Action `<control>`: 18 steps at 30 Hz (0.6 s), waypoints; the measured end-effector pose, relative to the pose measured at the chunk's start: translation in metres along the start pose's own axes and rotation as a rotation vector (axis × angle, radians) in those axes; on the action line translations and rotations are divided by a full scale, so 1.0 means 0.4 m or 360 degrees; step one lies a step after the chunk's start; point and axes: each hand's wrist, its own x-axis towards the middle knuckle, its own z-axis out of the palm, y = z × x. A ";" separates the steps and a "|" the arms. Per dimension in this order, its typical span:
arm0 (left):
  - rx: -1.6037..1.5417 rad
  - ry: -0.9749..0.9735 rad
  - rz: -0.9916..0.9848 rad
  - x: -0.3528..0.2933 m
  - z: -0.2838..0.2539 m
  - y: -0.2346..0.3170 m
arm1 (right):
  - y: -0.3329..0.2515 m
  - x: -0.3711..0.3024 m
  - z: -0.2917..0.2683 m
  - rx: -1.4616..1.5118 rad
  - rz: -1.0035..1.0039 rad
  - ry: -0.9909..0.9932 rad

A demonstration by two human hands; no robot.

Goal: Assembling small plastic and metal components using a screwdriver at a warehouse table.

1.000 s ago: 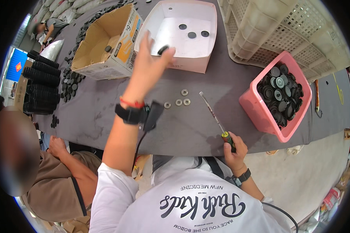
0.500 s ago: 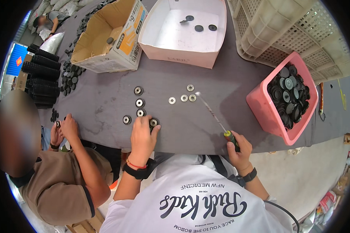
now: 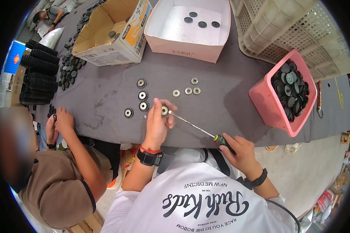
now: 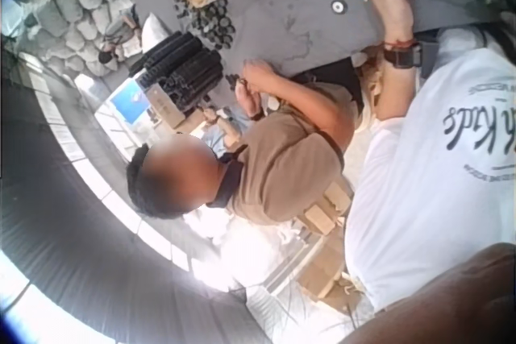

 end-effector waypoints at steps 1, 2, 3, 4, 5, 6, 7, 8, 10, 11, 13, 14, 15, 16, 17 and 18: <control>0.0068 0.0027 0.0051 -0.003 0.004 0.000 | -0.004 0.001 -0.002 -0.0066 -0.0011 -0.0013; 0.0068 0.0026 0.0049 -0.004 -0.001 -0.003 | -0.006 0.002 -0.002 -0.0067 -0.0008 -0.0014; 0.0105 0.0004 0.0057 -0.004 -0.009 -0.008 | -0.008 0.002 -0.002 -0.0098 -0.0025 -0.0008; 0.0143 -0.0017 0.0065 -0.005 -0.014 -0.011 | -0.010 0.003 -0.002 -0.0127 -0.0043 -0.0003; 0.0143 -0.0016 0.0064 -0.005 -0.015 -0.012 | -0.013 0.005 -0.004 -0.0128 -0.0042 -0.0004; 0.0238 0.0047 0.0117 -0.006 -0.016 -0.013 | -0.016 0.008 -0.007 -0.0139 -0.0080 0.0004; 0.0333 0.0110 0.0170 -0.006 -0.017 -0.015 | -0.019 0.011 -0.009 -0.0151 -0.0118 0.0011; 0.0333 0.0111 0.0167 -0.004 -0.017 -0.017 | -0.022 0.013 -0.009 -0.0150 -0.0117 0.0009; 0.0506 0.0187 0.0323 0.002 -0.018 -0.025 | -0.024 0.019 -0.012 -0.0244 -0.0206 -0.0006; 0.0504 0.0189 0.0321 0.004 -0.018 -0.034 | -0.029 0.024 -0.018 -0.0244 -0.0206 -0.0009; 0.0376 0.0180 0.0243 0.006 -0.018 -0.052 | -0.040 0.036 -0.028 -0.0403 -0.0277 -0.0067; 0.0377 0.0184 0.0240 0.004 -0.012 -0.052 | -0.037 0.039 -0.026 -0.0400 -0.0276 -0.0070; 0.0157 0.0189 0.0122 0.002 -0.001 -0.047 | -0.034 0.043 -0.026 -0.0389 -0.0272 -0.0082; -0.0062 0.0196 0.0003 0.003 0.005 -0.043 | -0.030 0.044 -0.025 -0.0377 -0.0268 -0.0094; -0.0061 0.0193 -0.0003 0.011 -0.010 -0.047 | -0.022 0.043 -0.018 -0.0378 -0.0261 -0.0095; -0.0584 0.0079 -0.0192 0.018 -0.032 -0.048 | -0.012 0.039 -0.009 -0.0262 -0.0233 -0.0114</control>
